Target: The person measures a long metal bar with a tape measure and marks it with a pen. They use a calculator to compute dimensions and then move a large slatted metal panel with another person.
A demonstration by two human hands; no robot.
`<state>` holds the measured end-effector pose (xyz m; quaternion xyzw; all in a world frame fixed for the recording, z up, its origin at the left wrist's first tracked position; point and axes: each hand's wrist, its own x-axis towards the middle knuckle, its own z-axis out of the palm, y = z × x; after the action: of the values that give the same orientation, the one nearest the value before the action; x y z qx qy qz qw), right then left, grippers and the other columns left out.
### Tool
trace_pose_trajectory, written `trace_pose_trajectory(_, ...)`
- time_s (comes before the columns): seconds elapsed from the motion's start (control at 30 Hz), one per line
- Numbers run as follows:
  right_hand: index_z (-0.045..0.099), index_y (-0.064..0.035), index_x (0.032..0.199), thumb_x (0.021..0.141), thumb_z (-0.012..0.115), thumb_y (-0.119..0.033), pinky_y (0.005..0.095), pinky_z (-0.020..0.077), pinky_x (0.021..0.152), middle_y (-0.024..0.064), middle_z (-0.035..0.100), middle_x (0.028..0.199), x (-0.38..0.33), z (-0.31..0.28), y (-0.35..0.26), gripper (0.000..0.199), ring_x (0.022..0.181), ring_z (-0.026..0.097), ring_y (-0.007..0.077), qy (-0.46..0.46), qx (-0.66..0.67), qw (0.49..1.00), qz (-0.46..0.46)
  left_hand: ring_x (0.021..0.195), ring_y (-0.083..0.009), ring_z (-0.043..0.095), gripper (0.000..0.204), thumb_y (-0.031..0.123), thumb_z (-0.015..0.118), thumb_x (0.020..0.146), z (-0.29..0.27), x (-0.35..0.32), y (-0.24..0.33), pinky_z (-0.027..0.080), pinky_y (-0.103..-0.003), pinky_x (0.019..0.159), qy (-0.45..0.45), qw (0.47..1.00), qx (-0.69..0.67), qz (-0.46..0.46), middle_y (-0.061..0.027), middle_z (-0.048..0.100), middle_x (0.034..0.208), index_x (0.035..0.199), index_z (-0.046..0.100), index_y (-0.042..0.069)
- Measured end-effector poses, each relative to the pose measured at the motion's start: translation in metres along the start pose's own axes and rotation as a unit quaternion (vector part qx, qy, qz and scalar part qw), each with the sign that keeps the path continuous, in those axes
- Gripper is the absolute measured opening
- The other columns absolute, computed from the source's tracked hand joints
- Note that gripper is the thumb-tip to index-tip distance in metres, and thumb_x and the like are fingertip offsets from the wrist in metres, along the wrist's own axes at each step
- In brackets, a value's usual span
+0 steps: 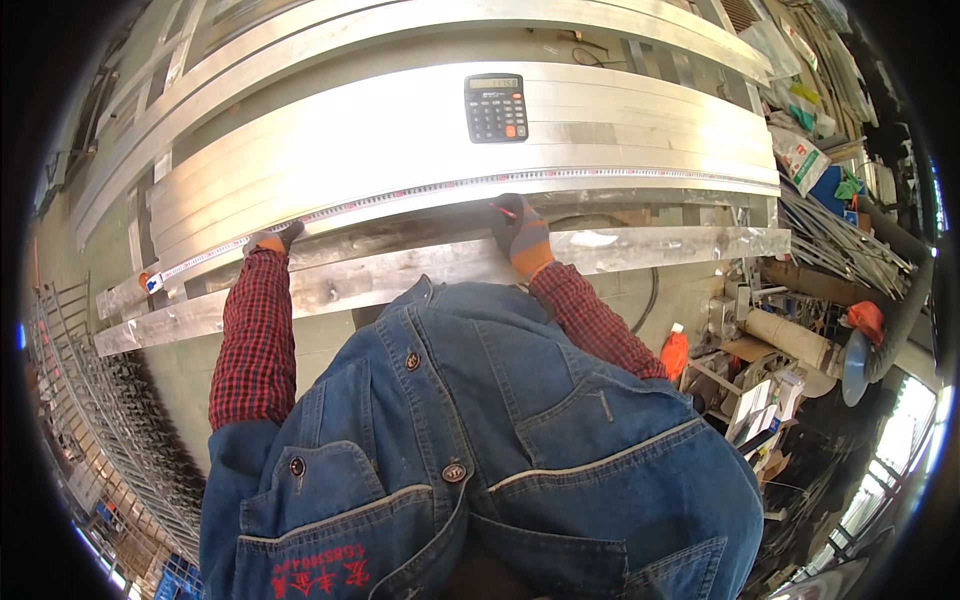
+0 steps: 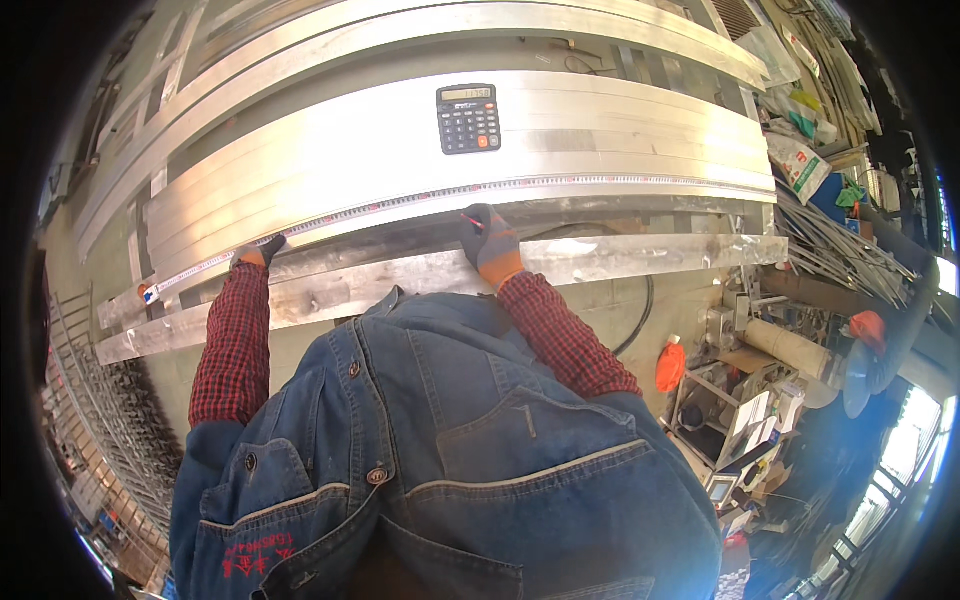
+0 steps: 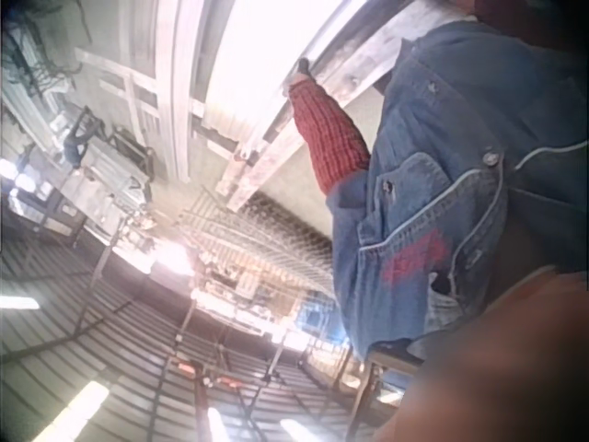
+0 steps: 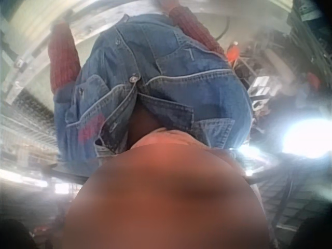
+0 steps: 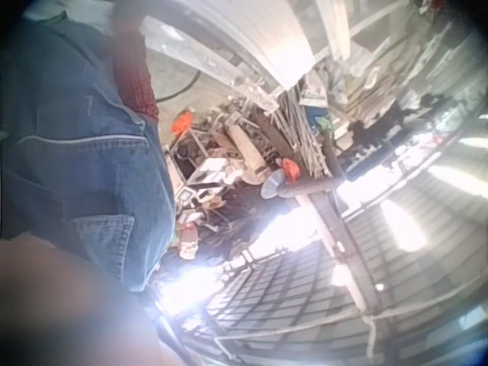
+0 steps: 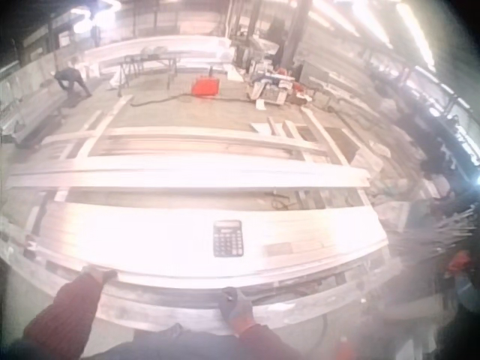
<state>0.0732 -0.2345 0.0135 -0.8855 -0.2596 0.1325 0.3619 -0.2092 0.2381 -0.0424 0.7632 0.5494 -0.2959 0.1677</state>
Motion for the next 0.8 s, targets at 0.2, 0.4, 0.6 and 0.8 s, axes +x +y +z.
trace_pose_trajectory(0.2,0.076,-0.0079,0.113,0.101,0.075,-0.028,0.0474,0.0607,0.089,0.0212,0.079,0.104,0.007,-0.005,-0.005,0.024,0.097,0.077,0.0411,0.014,0.082,0.997,-0.004,0.148,-0.0365,0.057,0.106,0.088,0.070,0.082,0.000,-0.001,0.007,0.045,-0.046,0.122,0.039,0.997,-0.003,0.073,-0.0175,0.060,0.161,0.159,0.061,0.015)
trace_pose_trajectory(0.4,0.076,-0.0076,0.113,0.099,0.074,-0.024,0.0457,0.0610,0.089,0.0199,0.079,0.104,0.018,0.001,-0.023,0.021,0.098,0.078,0.0392,0.003,0.056,0.998,-0.001,0.153,-0.0359,0.052,0.104,0.083,0.076,0.083,-0.016,-0.023,0.015,0.043,-0.048,0.125,0.004,1.000,-0.012,0.009,-0.0155,0.057,0.165,0.162,0.057,0.019)
trace_pose_trajectory(0.6,0.077,-0.0065,0.109,0.098,0.075,-0.022,0.0450,0.0614,0.089,0.0204,0.079,0.104,0.028,0.007,-0.029,0.019,0.098,0.078,0.0388,-0.011,0.042,0.999,-0.004,0.150,-0.0345,0.056,0.107,0.086,0.076,0.080,-0.012,-0.018,0.016,0.045,-0.043,0.122,-0.025,0.999,0.010,-0.023,-0.0149,0.059,0.163,0.161,0.059,0.017)
trace_pose_trajectory(0.8,0.077,-0.0063,0.108,0.097,0.074,-0.019,0.0448,0.0622,0.087,0.0197,0.079,0.103,0.033,0.017,-0.030,0.017,0.095,0.078,0.0390,0.018,0.052,0.998,-0.018,0.144,-0.0311,0.061,0.109,0.085,0.076,0.079,-0.017,-0.014,0.019,0.048,-0.041,0.118,-0.045,0.999,-0.008,-0.019,-0.0154,0.063,0.159,0.154,0.064,0.007)
